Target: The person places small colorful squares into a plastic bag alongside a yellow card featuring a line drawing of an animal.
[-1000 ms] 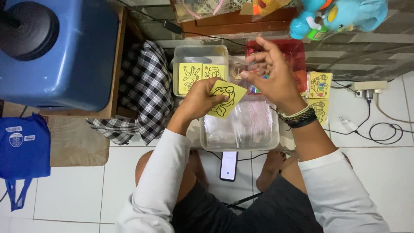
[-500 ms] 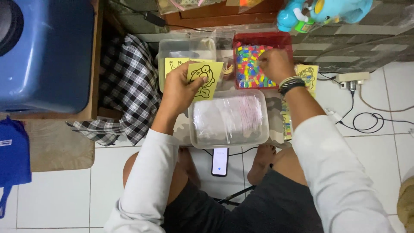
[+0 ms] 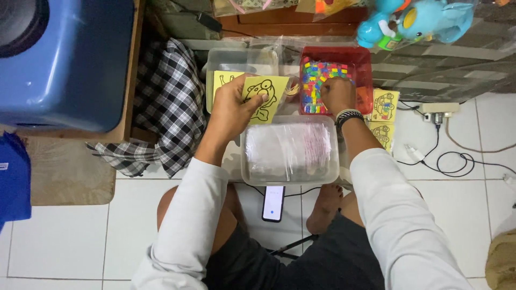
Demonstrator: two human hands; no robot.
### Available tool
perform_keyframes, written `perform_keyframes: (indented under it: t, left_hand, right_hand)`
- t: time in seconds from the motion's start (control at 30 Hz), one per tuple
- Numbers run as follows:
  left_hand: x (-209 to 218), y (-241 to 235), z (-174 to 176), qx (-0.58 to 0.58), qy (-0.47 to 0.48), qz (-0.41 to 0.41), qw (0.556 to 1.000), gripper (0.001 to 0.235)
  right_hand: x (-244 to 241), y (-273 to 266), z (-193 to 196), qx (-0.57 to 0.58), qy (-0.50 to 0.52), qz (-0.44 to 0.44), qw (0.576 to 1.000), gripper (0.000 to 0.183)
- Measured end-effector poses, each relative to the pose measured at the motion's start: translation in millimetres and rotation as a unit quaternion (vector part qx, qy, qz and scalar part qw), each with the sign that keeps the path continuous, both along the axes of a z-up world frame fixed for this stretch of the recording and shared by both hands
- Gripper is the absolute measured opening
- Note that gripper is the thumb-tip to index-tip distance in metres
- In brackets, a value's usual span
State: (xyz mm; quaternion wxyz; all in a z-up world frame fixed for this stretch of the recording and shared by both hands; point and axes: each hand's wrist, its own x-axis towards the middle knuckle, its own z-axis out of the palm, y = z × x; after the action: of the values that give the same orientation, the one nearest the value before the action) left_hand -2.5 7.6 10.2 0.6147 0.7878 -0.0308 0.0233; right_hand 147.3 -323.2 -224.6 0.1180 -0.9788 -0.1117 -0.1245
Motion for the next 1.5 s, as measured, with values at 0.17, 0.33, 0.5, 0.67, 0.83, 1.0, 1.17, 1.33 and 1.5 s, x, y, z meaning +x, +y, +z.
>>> perform_keyframes:
  t: [0.17,0.33,0.5,0.67,0.83,1.0,1.17,1.33,1.5]
  left_hand:
    - [-3,0,2,0.016,-0.015,0.008,1.000,0.026]
    - [-2,3,-2,0.028,-0.012,0.005,1.000,0.027]
    - [3,3,-2,0.026,-0.009,0.012,1.000,0.028]
    - [2,1,-3,0.021,-0.017,0.009,1.000,0.028]
    - [2,3,-3,0.019,-0.014,0.014,1.000,0.028]
    - [-2,-2,3,0.056,-0.058,-0.008,0.997,0.015]
    - [-5,-14,0,0.086,-0.022,-0.027,0.996,0.023]
    - [-6,-19,-8,0.093,-0.018,-0.067,0.993,0.033]
    - [-9,-24,-11,0.078,-0.016,-0.111,0.991,0.031]
  right_hand:
    - [-16,18,17,0.035,0.067,-0.023,0.997,0.043]
    - [-10,20,10,0.007,0.071,-0.073,0.995,0.028]
    - [25,-6,-19,0.143,0.109,-0.172,0.969,0.018]
    - [-22,14,78,0.279,0.032,-0.101,0.954,0.016]
    - [-61,8,180,0.565,0.075,0.020,0.821,0.013]
    - [-131,29,260,0.547,0.058,0.004,0.835,0.016]
    - [-145,51,262,0.568,-0.026,0.140,0.811,0.012]
    - [-138,65,265,0.503,-0.110,0.222,0.828,0.006]
    - [-129,63,251,0.440,-0.099,0.224,0.864,0.007]
